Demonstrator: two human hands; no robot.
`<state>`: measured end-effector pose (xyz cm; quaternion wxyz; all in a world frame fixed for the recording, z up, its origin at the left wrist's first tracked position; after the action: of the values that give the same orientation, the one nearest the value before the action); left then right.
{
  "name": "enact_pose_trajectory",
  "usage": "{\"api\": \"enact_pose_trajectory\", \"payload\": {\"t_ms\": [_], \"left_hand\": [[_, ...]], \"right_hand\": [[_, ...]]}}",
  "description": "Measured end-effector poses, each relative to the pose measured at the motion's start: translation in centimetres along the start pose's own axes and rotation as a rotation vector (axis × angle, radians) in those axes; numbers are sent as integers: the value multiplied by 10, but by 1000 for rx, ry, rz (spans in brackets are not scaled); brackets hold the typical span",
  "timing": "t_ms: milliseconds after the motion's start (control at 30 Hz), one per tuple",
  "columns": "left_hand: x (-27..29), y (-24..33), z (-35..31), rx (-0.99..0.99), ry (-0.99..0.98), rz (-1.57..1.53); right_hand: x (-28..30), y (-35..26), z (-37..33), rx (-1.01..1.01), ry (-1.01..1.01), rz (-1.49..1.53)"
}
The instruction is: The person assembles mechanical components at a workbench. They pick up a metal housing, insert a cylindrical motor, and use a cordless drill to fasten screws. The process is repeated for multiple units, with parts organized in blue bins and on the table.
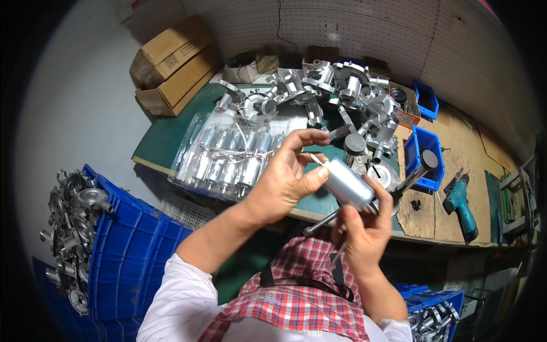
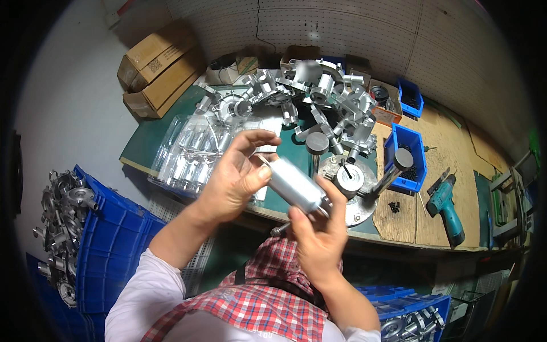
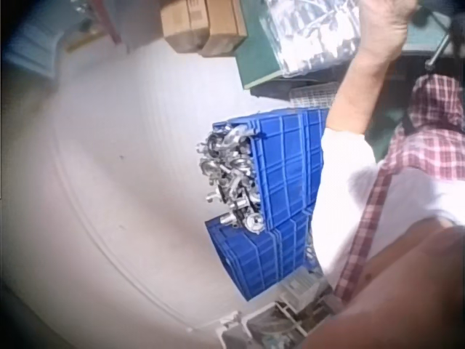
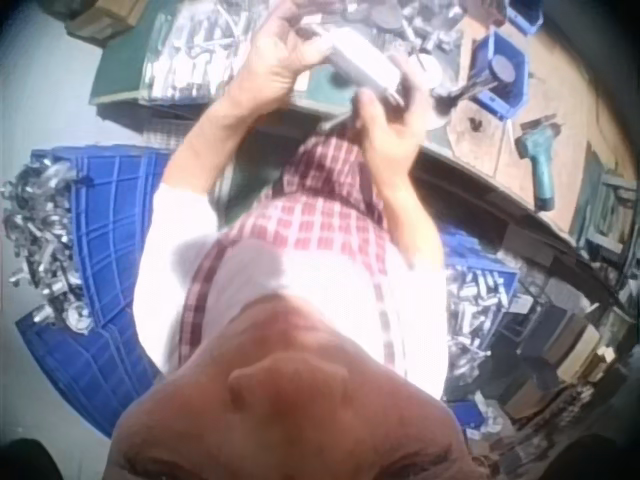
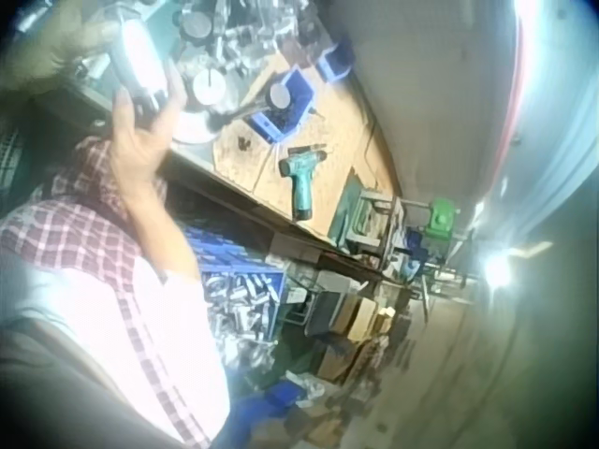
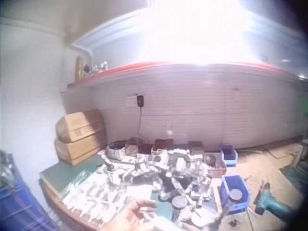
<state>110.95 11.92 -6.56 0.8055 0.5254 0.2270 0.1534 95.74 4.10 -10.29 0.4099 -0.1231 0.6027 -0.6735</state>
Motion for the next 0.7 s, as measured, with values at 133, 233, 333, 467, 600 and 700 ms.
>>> {"api": "enact_pose_trajectory", "payload": {"t_ms": [133,233,333,467,600,700], "left_hand": [[105,-14,73,-110,411,970],[180,-58,127,164,456,1541],[210,-88,155,231,275,1593],[230,-45,181,-57,383,1476],[201,19,164,-167,467,959],[151,70,110,-255,241,824]], "right_hand": [[53,-15,-19,-62,71,-121],[83,-20,-28,-60,162,-201],[99,-20,-39,-29,220,-226],[114,-19,-49,-30,244,-259],[125,-24,-57,-3,266,-260],[134,-31,-63,34,230,-340]]}}
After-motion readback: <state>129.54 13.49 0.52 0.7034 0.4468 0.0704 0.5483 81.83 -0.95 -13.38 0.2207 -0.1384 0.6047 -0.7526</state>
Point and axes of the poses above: each hand's wrist, its own z-axis towards the middle knuckle, its own x-axis out of the back of the hand, y = z × x, the point moved 3 cm from there along z, towards the middle knuckle, and after that the axes turned 1 degree about x, right-handed, at the moved point
